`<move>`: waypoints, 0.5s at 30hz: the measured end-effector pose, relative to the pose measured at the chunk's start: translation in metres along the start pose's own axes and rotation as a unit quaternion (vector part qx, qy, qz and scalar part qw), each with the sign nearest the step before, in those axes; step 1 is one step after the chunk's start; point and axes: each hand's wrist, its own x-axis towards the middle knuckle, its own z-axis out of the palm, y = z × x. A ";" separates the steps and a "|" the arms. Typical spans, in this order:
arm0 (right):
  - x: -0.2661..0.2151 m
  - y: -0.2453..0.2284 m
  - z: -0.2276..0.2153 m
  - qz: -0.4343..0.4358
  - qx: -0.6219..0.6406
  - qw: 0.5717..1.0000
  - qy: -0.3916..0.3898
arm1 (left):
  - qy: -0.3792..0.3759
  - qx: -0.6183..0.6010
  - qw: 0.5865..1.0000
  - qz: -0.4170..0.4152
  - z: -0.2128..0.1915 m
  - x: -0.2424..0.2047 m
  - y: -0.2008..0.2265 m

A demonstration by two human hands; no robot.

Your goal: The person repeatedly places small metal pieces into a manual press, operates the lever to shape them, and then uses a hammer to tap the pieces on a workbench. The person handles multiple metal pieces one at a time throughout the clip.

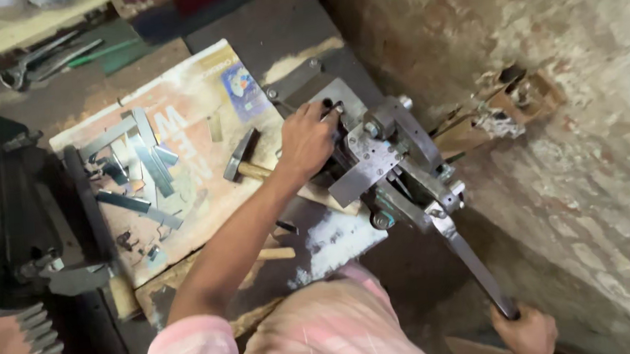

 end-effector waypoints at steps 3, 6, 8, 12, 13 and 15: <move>0.007 -0.048 -0.048 -0.073 -0.007 0.997 -0.039 | 0.080 -0.093 0.991 -0.049 -0.046 -0.011 0.019; -0.027 -0.116 -0.111 -0.227 0.165 0.946 0.162 | 0.119 -0.279 0.941 -0.150 -0.093 -0.045 0.046; -0.039 -0.186 -0.153 -0.324 0.280 0.855 0.291 | 0.083 -0.370 0.895 -0.235 -0.125 -0.066 0.053; -0.082 -0.288 -0.200 -0.473 0.465 0.740 0.115 | 0.144 -0.515 0.775 -0.337 -0.147 -0.121 0.066; -0.091 -0.309 -0.203 -0.553 0.461 0.686 0.108 | 0.172 -0.555 0.736 -0.349 -0.147 -0.133 0.065; -0.108 -0.340 -0.204 -0.598 0.457 0.653 0.087 | 0.220 -0.611 0.655 -0.386 -0.148 -0.163 0.062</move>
